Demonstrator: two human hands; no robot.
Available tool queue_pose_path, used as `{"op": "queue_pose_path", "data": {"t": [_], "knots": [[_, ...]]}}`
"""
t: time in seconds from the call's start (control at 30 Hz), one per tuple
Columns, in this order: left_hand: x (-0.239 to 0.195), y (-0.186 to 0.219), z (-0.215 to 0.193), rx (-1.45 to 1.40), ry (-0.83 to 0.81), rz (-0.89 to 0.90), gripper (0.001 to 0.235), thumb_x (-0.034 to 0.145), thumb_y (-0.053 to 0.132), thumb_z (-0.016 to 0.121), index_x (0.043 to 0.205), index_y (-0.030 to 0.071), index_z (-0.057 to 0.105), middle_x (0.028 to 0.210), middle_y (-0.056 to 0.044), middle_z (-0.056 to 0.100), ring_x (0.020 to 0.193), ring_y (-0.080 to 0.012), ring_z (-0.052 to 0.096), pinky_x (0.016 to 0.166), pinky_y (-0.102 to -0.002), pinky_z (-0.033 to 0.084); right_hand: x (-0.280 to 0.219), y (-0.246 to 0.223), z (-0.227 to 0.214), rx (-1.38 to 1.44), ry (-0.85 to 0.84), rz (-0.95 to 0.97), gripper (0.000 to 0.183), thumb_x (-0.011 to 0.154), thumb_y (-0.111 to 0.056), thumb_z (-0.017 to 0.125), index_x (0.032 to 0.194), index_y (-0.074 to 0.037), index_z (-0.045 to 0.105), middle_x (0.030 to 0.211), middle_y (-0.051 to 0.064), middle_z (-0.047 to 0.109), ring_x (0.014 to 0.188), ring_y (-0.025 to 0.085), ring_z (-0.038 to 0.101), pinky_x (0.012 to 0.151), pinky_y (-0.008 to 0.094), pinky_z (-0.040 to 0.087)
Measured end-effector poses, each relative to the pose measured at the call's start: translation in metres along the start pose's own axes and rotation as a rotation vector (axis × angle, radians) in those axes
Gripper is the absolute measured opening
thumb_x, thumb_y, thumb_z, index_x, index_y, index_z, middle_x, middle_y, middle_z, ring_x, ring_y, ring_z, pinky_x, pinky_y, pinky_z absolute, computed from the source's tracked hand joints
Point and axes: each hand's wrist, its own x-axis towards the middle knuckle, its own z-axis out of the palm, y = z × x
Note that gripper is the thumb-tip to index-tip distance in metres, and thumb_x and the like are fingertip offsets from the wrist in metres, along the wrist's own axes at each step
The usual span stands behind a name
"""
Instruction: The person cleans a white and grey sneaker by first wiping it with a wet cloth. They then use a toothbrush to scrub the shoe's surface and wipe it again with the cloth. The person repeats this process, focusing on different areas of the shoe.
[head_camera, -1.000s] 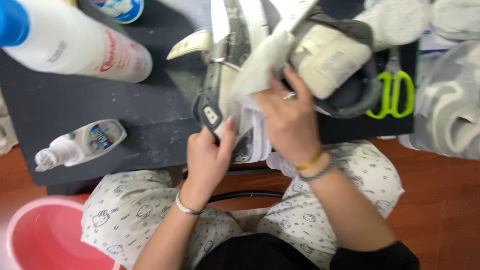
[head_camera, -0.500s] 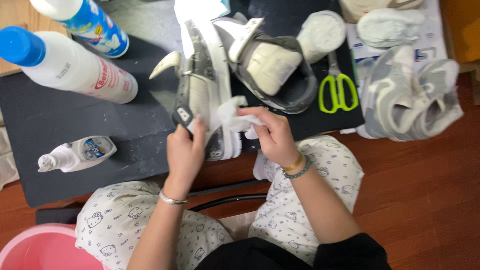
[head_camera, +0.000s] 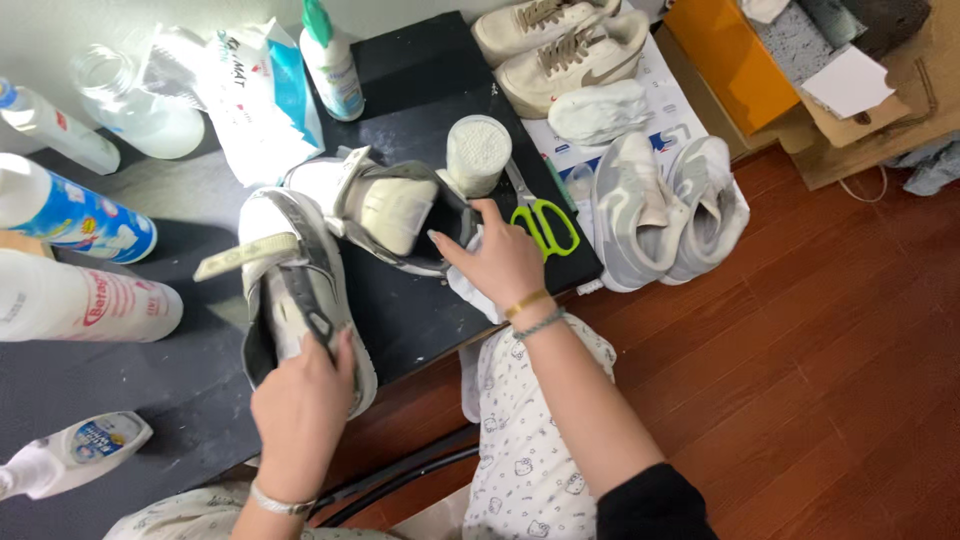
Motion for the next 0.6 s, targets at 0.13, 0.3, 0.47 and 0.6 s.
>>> {"op": "queue_pose_path", "data": {"t": [0.13,0.3,0.47,0.6], "knots": [[0.002,0.016,0.009,-0.058,0.059,0.088,0.047,0.099,0.042,0.063,0.07,0.005,0.061,0.047,-0.015,0.059,0.041,-0.0316,0.062,0.04,-0.039,0.049,0.025,0.01,0.007,-0.007,-0.03,0.093,0.053,0.082,-0.044,0.069,0.124,-0.012,0.068,0.073,0.015,0.072,0.069,0.035,0.072,0.062,0.047,0.056],[0.009,0.023,0.005,-0.134,0.082,0.069,0.046,0.099,0.04,0.064,0.071,0.004,0.063,0.049,-0.017,0.06,0.044,-0.0343,0.062,0.042,-0.042,0.049,0.045,0.032,0.008,-0.12,0.204,-0.034,0.033,0.082,-0.033,0.07,0.108,-0.014,0.079,0.074,0.016,0.074,0.074,0.041,0.069,0.066,0.051,0.054],[0.011,0.044,0.006,-0.245,0.05,0.083,0.04,0.099,0.035,0.065,0.085,-0.002,0.067,0.05,-0.017,0.06,0.044,-0.0345,0.063,0.041,-0.043,0.05,0.048,0.051,-0.006,-0.043,0.236,0.081,0.03,0.087,-0.032,0.067,0.106,-0.012,0.078,0.08,0.016,0.074,0.076,0.039,0.071,0.072,0.05,0.056],[0.009,0.06,0.007,-0.45,-0.179,0.08,0.046,0.094,0.033,0.069,0.107,-0.009,0.056,0.055,-0.019,0.064,0.047,-0.0356,0.066,0.041,-0.043,0.053,0.043,0.06,-0.009,-0.069,0.291,0.06,0.029,0.087,-0.03,0.068,0.107,-0.012,0.079,0.08,0.018,0.074,0.078,0.042,0.07,0.073,0.051,0.055]]}}
